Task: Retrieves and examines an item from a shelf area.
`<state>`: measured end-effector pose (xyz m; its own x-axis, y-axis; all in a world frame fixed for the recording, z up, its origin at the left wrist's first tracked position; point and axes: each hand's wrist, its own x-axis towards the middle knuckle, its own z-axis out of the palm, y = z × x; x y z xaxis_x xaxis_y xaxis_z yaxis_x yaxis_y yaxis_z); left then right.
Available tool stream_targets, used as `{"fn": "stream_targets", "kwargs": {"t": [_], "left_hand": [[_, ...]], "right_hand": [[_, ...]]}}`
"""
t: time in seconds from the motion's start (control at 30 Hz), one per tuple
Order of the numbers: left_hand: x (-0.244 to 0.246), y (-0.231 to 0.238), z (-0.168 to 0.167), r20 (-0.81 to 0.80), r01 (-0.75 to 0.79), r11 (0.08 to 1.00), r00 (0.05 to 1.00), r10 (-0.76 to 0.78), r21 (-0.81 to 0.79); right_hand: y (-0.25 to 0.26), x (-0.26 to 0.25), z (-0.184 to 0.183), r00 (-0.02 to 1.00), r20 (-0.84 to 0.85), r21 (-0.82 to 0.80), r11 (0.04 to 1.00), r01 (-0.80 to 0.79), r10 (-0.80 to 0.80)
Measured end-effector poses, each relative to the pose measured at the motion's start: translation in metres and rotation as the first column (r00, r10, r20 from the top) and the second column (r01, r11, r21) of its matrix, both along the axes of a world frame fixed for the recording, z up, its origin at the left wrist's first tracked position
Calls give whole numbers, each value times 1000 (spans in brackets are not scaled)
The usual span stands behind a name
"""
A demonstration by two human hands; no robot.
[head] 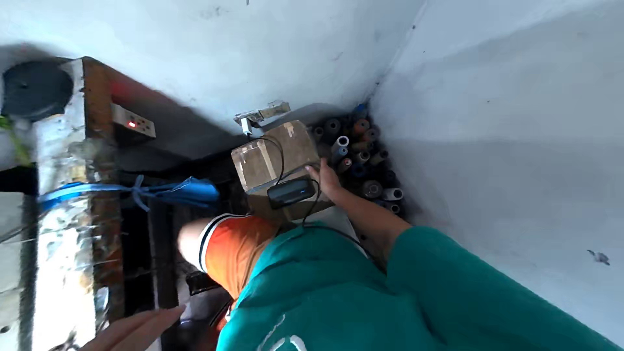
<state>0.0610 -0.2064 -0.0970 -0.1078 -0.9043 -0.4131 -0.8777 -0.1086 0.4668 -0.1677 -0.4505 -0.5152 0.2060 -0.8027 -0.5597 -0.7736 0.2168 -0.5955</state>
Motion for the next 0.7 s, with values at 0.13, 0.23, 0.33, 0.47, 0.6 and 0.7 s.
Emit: {"fn": "stream_targets", "kwargs": {"t": [0.13,0.23,0.33,0.47,0.6,0.7], "left_hand": [[-4,-26,-18,-44,42,999,998,-42,0],[-4,-72,-39,-26,83,995,996,-84,-61],[19,-128,-70,-6,100,982,995,-102,-158],[103,-198,-124,78,96,943,994,-75,-319],[69,-290,-154,78,43,937,997,-17,-346],[22,-341,-222,91,6,992,996,6,-127]], "right_hand": [[4,2,-7,1000,-13,-49,999,19,-20],[-2,2,0,1000,-20,26,999,23,-23],[-4,-5,-3,997,71,72,997,36,-41],[-10,-29,-35,825,429,333,914,233,-367],[-19,-42,-98,771,287,500,776,385,-568],[-24,-40,-140,883,137,463,817,343,-449]]}}
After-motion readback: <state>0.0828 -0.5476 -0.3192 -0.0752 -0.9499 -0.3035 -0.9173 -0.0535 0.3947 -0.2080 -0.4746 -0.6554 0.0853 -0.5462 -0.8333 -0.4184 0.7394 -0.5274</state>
